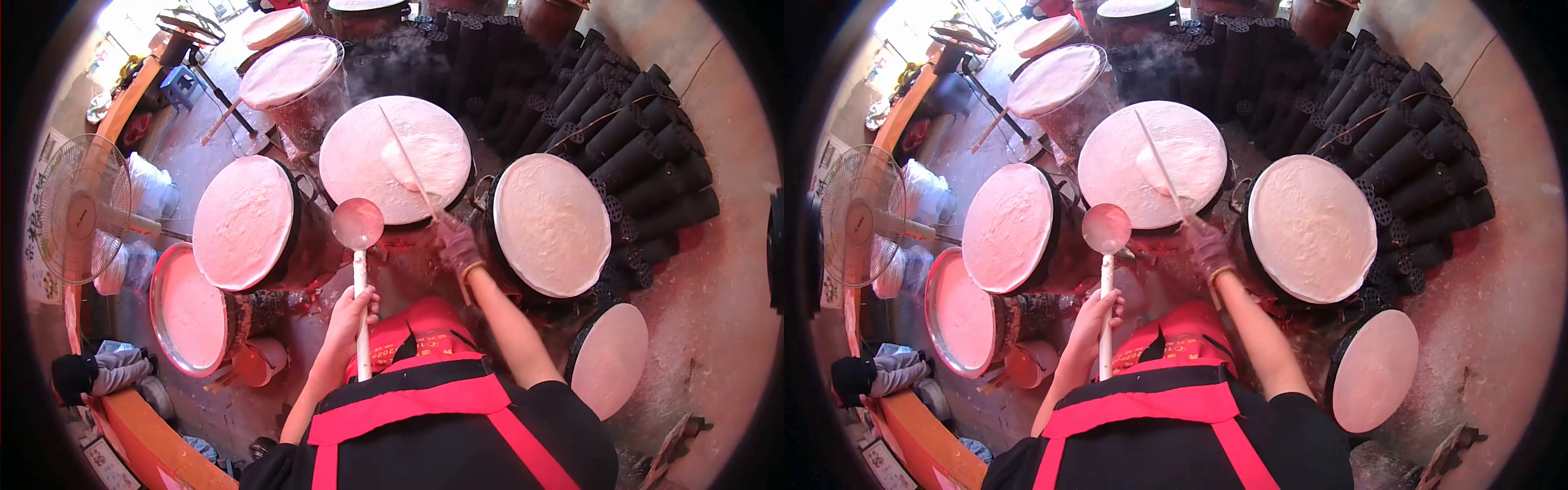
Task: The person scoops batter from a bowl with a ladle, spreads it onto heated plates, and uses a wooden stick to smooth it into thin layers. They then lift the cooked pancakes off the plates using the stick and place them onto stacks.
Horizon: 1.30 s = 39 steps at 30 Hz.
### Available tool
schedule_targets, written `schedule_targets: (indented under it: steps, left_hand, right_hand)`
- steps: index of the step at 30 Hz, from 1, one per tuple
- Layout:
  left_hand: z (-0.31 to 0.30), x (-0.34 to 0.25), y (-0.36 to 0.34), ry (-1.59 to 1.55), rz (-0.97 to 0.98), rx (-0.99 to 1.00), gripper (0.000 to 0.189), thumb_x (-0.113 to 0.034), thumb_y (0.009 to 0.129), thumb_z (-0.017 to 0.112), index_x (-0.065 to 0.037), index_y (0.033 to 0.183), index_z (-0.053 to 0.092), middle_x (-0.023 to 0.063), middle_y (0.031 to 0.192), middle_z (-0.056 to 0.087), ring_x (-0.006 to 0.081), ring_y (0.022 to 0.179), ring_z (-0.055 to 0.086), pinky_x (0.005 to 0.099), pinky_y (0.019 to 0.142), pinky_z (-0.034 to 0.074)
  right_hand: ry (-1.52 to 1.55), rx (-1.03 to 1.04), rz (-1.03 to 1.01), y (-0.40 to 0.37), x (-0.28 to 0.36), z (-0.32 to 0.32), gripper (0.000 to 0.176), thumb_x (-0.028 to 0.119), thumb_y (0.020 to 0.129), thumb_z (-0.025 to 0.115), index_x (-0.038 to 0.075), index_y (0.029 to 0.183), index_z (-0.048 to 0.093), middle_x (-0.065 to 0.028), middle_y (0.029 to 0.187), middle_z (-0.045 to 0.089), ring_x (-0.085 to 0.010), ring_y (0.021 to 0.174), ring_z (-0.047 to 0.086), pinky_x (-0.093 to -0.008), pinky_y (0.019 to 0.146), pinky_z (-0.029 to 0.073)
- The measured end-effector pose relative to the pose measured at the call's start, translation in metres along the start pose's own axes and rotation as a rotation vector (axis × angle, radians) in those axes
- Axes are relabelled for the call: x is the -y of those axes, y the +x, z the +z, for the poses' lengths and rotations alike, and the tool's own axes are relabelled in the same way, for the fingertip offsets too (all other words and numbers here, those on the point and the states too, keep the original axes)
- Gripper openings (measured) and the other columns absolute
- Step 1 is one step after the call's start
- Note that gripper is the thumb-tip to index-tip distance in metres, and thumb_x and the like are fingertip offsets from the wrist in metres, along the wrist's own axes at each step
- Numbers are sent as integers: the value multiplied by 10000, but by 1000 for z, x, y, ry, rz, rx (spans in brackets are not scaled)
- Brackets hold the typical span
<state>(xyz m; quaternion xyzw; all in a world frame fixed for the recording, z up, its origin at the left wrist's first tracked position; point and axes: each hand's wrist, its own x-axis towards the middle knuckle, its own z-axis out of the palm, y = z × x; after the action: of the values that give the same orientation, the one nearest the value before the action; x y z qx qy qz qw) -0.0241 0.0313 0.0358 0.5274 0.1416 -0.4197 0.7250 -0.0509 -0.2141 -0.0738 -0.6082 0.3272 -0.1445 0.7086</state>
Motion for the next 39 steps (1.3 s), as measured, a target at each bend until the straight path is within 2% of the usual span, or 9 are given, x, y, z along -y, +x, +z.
schedule_targets:
  steps: [3, 11, 16, 22, 25, 29, 31, 35, 39]
  left_hand:
    - [-5, -5, 0, 31, -60, 74, 95, -131, 916, 514, -63, 925, 448, 28, 776, 480, 59, 531, 413, 166, 395, 335]
    - [-7, -30, 55, 224, -8, 43, 156, -192, 932, 472, -61, 849, 453, 14, 707, 478, 61, 507, 412, 184, 388, 323]
    - [12, -47, 144, 379, 64, 1, 126, -134, 907, 422, -59, 807, 406, 32, 609, 427, 125, 438, 419, 245, 381, 367]
    - [61, -34, 177, -140, -191, 135, 55, -53, 884, 390, -50, 833, 372, 31, 654, 420, 111, 471, 432, 240, 370, 383]
    - [31, -102, 126, -937, -682, 490, 94, -71, 916, 413, 2, 859, 397, -6, 674, 401, 50, 464, 368, 181, 382, 352]
    - [-1, -106, 61, -441, -409, 462, 164, -162, 952, 411, -1, 932, 390, 2, 656, 366, 31, 447, 331, 147, 308, 288]
    - [-9, -109, 60, -394, -541, 342, 155, -169, 953, 410, -17, 965, 388, -5, 657, 358, 19, 444, 315, 132, 291, 261]
    - [-35, -104, 52, -355, -631, 201, 116, -146, 945, 411, -32, 949, 389, -7, 668, 376, 19, 452, 319, 131, 314, 267]
    - [-65, -90, 18, -157, -473, 130, 76, -112, 931, 418, -46, 900, 396, -9, 672, 394, 25, 462, 328, 140, 332, 264]
  right_hand:
    - [66, -196, -215, 73, -49, -37, 274, 236, 882, 580, 191, 1149, 622, 67, 565, 465, -52, 440, 403, -213, 382, 297]
    - [48, 67, 357, -51, 43, -26, 330, 238, 870, 585, 173, 1193, 596, 49, 572, 455, -50, 435, 376, -216, 370, 309]
    - [34, -141, 5, -27, -66, -27, 302, 220, 903, 538, 181, 1198, 591, 51, 597, 476, -40, 431, 384, -214, 358, 313]
    - [440, 14, 522, -62, 4, 36, 270, 240, 889, 561, 250, 1156, 604, 63, 513, 433, -57, 341, 331, -218, 310, 236]
    - [313, 28, 384, -57, 19, 19, 280, 257, 871, 583, 286, 1149, 600, 75, 506, 407, -45, 335, 318, -217, 301, 224]
    - [368, -233, 282, -38, 45, -10, 324, 302, 854, 597, 272, 1176, 577, 3, 524, 492, -119, 363, 418, -299, 316, 308]
    - [-536, -328, -437, -24, -50, -6, 349, 314, 850, 597, 233, 1189, 578, -106, 620, 587, -185, 510, 561, -365, 449, 433]
    - [-370, 8, -475, -84, -34, 35, 348, 265, 873, 576, 218, 1218, 570, -167, 867, 643, -115, 719, 593, -314, 654, 481]
    - [-373, -241, -158, -72, -9, 27, 445, 182, 839, 621, 118, 1268, 518, -68, 864, 648, -96, 694, 513, -278, 685, 471]
